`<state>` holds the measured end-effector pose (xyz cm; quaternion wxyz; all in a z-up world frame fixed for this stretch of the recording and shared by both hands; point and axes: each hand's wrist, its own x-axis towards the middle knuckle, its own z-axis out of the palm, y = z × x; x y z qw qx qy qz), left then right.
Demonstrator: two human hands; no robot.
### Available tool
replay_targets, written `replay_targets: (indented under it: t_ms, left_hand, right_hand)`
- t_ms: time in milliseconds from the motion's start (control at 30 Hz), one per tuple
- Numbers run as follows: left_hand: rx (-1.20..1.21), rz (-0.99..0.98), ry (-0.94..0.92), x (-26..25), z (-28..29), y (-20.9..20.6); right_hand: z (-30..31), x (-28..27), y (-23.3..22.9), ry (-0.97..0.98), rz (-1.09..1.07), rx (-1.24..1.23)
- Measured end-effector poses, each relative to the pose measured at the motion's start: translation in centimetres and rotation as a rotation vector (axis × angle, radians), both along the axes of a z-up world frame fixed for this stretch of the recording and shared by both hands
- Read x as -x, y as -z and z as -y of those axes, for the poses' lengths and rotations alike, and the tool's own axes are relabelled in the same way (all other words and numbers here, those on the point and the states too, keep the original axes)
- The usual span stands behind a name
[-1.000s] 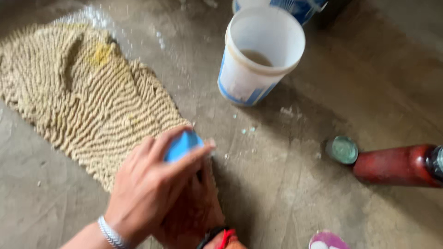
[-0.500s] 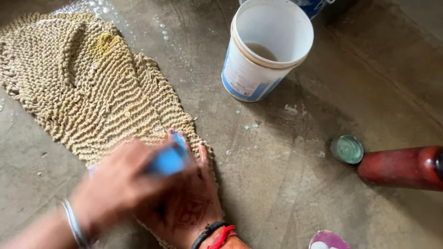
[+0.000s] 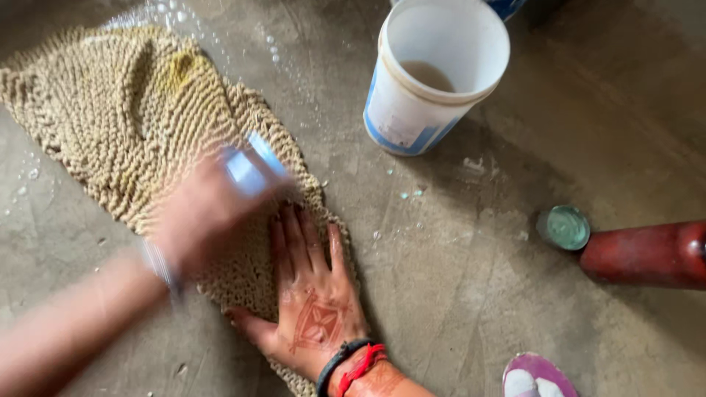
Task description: The person washes a circular rug by hand on a stone floor using a blue brush and water from a white bucket, scrubbing different sections and rinsing with water.
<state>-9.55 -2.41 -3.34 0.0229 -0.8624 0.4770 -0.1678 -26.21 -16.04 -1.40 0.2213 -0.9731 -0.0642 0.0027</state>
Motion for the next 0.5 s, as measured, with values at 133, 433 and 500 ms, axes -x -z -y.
replay_targets:
  t_ms: [133, 433, 500]
  left_hand:
    - [0.089, 0.149, -0.285, -9.7, -0.8, -3.1]
    - [0.047, 0.008, 0.062, 0.2, 2.5, -0.3]
    - [-0.018, 0.046, -0.068, -5.4, 1.9, -1.5]
  right_hand:
    - [-0.4, -0.3, 0.6, 0.028, 0.110, 0.064]
    - [-0.7, 0.2, 2.6, -0.017, 0.104, 0.258]
    - [0.1, 0.0, 2.5, -0.008, 0.131, 0.115]
